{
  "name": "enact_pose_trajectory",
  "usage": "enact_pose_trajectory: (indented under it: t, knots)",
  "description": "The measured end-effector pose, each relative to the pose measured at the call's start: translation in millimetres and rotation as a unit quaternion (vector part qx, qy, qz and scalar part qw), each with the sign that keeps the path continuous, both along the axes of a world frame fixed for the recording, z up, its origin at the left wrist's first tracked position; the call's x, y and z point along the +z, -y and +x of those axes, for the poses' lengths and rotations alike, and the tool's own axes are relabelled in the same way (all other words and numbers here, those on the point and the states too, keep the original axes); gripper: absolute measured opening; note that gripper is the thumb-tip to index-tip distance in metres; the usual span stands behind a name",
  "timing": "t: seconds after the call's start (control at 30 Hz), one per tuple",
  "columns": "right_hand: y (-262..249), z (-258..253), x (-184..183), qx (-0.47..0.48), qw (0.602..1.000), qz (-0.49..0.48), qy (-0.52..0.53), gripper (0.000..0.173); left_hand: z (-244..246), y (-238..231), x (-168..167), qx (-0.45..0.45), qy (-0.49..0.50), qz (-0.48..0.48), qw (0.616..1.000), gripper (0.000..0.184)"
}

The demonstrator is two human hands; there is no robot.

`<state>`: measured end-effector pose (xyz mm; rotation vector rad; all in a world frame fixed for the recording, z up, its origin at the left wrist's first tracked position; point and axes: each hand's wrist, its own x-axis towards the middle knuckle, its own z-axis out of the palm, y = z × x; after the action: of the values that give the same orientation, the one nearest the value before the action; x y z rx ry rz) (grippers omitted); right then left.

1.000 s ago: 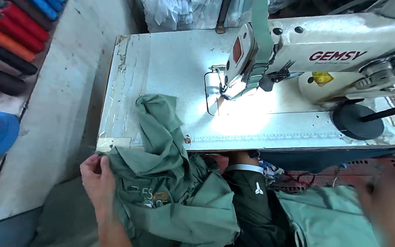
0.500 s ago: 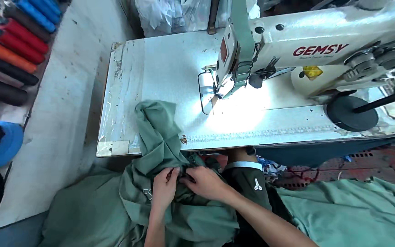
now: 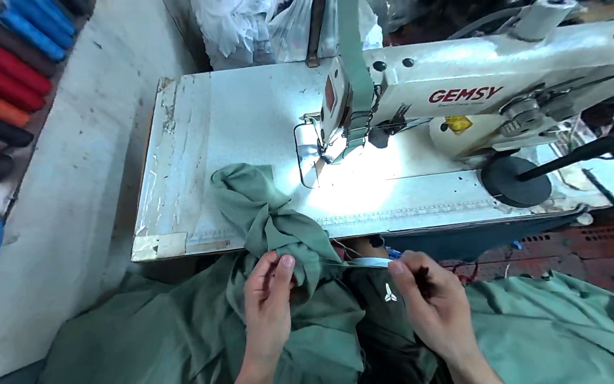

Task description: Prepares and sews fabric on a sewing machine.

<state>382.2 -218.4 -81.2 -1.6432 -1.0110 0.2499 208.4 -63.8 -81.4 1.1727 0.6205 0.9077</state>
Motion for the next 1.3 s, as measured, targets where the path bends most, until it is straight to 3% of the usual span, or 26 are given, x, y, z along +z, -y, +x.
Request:
enact_pose_trajectory:
  t: [0.07,0.2,0.3,0.43,0.57,0.73,1.3]
  knots:
    - [-0.3,-2.2,8.9,-0.037,0.997,-0.053,0.035,0.025,4.4,12.9,-1.8,0.007,0.049,-0.072,0.996,0.012]
    - [-4.6,-22.5,18.6,-0.003,0.986,-0.127,0.109,0.051,8.5,29.6,-5.2,0.025,0.073,-0.119,0.990,0.010]
    - [-14.9,-33.7,16.2,0.048,0.988,-0.090,0.118,0.040,9.7,32.6,-6.4,0.029,0.072,-0.125,0.989,0.010]
    - [-30.8,-37.1,8.7,0.026,0.988,-0.051,0.142,0.030,11.8,35.1,-2.7,0.036,0.091,-0.159,0.982,0.010]
    - [-29.4,-42.1,12.3,0.022,0.983,-0.098,0.154,0.053,14.2,37.0,2.4,0.047,0.118,-0.232,0.964,0.012]
    - [-27.8,-46.6,6.7,0.005,0.975,-0.076,0.210,0.034,18.9,39.9,2.4,0.062,0.135,-0.282,0.948,0.010]
    - [-27.3,-47.1,4.6,-0.014,0.973,-0.052,0.223,0.031,20.5,41.5,0.5,0.063,0.141,-0.258,0.954,0.011]
